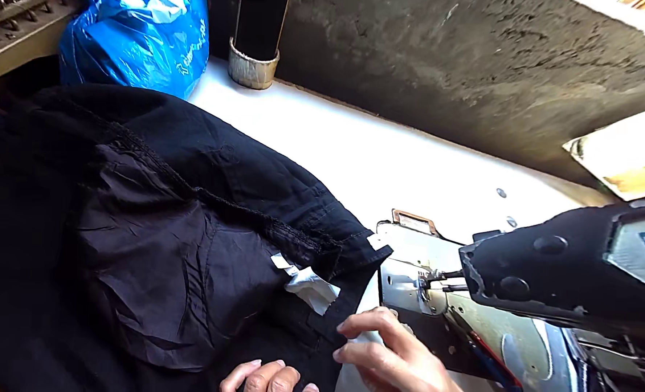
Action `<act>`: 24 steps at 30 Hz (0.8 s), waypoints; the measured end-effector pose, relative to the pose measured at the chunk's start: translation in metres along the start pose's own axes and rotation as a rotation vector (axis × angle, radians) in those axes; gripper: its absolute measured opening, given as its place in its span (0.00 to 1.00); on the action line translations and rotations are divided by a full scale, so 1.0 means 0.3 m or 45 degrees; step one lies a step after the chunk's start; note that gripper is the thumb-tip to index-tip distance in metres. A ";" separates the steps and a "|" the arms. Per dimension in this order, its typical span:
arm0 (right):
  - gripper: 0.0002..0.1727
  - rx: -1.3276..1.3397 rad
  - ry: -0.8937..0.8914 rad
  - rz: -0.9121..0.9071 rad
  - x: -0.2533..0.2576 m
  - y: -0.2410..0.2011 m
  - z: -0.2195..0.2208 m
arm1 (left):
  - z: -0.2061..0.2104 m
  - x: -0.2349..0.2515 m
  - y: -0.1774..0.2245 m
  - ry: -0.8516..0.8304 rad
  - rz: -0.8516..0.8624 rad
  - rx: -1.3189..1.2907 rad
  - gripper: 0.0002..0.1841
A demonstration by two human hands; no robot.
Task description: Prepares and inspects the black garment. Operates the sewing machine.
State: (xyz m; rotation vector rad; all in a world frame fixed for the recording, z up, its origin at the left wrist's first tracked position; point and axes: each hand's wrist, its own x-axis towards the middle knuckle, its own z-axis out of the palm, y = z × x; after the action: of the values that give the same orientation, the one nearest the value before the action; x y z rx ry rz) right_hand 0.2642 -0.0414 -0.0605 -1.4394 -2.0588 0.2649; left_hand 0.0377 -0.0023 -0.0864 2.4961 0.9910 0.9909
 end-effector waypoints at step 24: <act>0.11 -0.272 0.347 -0.029 -0.057 -0.006 0.124 | 0.044 0.198 -0.056 -0.132 -0.053 -0.083 0.08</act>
State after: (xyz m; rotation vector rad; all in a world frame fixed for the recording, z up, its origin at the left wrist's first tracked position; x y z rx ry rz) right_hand 0.2453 -0.0512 -0.0954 -1.4830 -1.9216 -0.1588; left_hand 0.0700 0.0506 -0.0745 2.4361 0.9595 0.8579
